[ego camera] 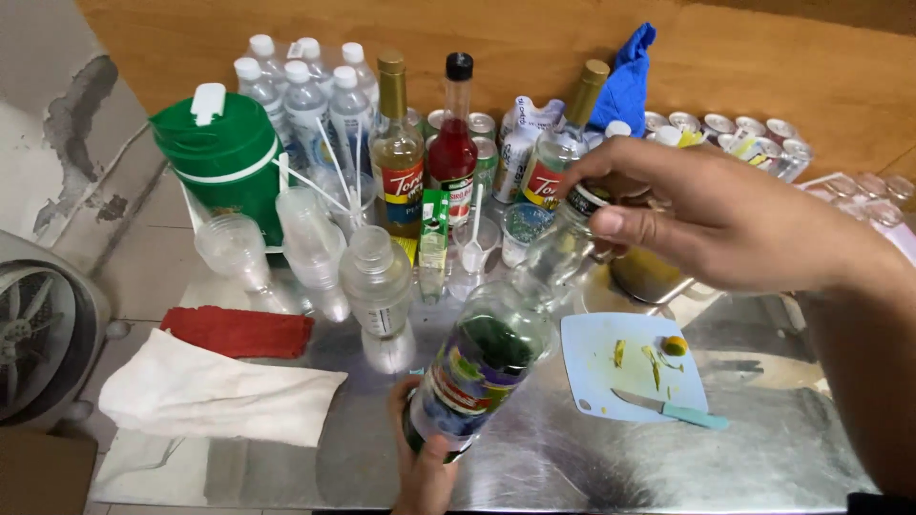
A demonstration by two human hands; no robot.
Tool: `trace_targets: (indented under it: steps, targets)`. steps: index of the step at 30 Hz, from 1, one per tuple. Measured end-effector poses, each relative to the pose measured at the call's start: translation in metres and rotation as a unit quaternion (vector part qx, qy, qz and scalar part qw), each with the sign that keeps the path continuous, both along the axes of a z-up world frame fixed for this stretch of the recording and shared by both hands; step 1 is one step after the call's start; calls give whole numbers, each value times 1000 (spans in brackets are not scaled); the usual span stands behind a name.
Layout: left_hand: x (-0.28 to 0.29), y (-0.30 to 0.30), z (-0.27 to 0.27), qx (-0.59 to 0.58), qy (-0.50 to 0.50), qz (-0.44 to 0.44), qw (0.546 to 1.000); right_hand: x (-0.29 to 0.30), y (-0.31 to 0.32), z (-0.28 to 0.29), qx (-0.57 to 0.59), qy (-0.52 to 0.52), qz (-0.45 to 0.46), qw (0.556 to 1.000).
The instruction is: The person pours a green liquid from a bottle into a plastic cup, shakes the cup, and then pours a peach-flavored liquid into the same cup. The person handles multiple bottles and a shaker cup on a metal countertop.
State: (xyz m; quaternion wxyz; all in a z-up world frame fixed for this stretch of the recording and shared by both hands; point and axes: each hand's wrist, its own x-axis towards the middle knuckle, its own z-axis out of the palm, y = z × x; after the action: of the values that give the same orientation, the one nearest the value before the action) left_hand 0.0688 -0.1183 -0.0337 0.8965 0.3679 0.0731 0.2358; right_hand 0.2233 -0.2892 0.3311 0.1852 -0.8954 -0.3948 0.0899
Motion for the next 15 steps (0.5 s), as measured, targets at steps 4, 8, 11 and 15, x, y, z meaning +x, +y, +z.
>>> trace_targets:
  steps: [4,8,11,15]
  targets:
    - [1,7,22,59,-68,-47,995,12,11,-10,-38,-83,-101,991]
    - [-1,-5,38,328,-75,202,920,9,31,-6,-23,-64,-203,977]
    - [-7,-10,54,421,-25,249,872,3,47,8,-27,-40,-228,972]
    - [17,-11,81,447,-67,302,839,13,48,17,15,-92,-150,984]
